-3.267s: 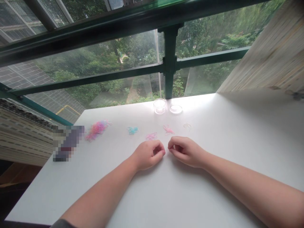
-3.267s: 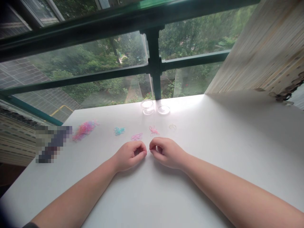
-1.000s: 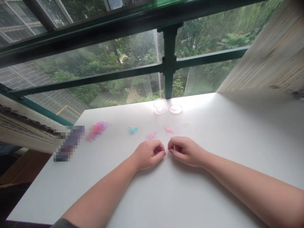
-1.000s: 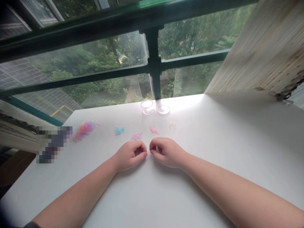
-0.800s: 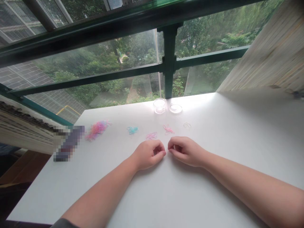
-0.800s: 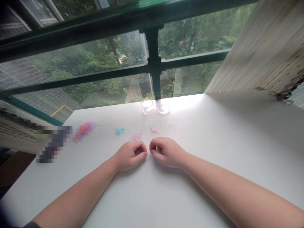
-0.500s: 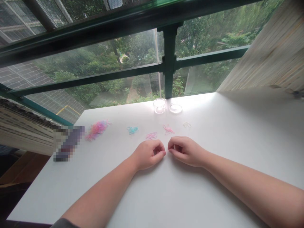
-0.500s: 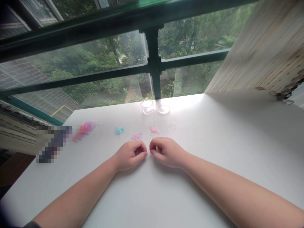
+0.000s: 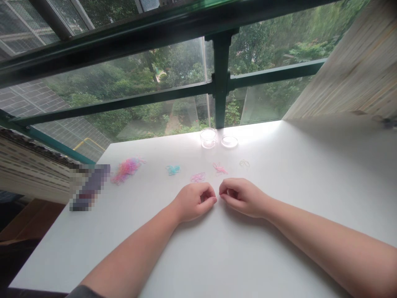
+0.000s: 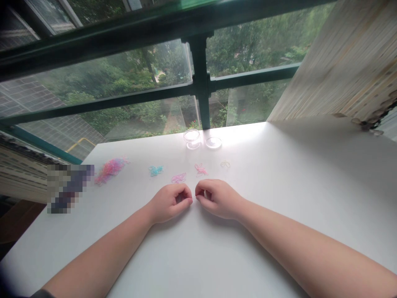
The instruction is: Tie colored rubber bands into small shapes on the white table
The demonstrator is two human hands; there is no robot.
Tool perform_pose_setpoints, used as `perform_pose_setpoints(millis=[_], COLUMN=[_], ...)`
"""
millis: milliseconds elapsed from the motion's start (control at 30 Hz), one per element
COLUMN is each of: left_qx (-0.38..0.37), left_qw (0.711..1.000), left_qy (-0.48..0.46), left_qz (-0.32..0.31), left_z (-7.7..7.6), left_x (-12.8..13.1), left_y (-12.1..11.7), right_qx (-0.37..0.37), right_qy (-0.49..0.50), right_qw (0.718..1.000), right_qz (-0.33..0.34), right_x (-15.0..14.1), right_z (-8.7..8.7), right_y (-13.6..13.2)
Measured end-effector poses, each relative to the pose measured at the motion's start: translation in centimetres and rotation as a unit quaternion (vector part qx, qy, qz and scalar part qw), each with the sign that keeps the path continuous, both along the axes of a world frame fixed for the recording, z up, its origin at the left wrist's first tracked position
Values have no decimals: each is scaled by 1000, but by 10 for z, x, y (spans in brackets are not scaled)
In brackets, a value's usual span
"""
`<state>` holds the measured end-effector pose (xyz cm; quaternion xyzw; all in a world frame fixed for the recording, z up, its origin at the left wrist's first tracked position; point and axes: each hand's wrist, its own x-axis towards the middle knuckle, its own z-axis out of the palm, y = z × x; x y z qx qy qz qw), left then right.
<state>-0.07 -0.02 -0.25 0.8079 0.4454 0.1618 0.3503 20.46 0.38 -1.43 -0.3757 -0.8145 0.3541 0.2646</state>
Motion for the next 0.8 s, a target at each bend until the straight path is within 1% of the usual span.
perform_pose_setpoints(millis=[800], left_qx=[-1], left_qw=[1000], left_qy=[4], left_qz=[1], left_z=[-1], left_x=[-1], left_y=[1], right_qx=[3], right_qy=[4], right_qw=[1000], right_qz=[-12], right_x=[0], right_z=[-2], right_y=[1])
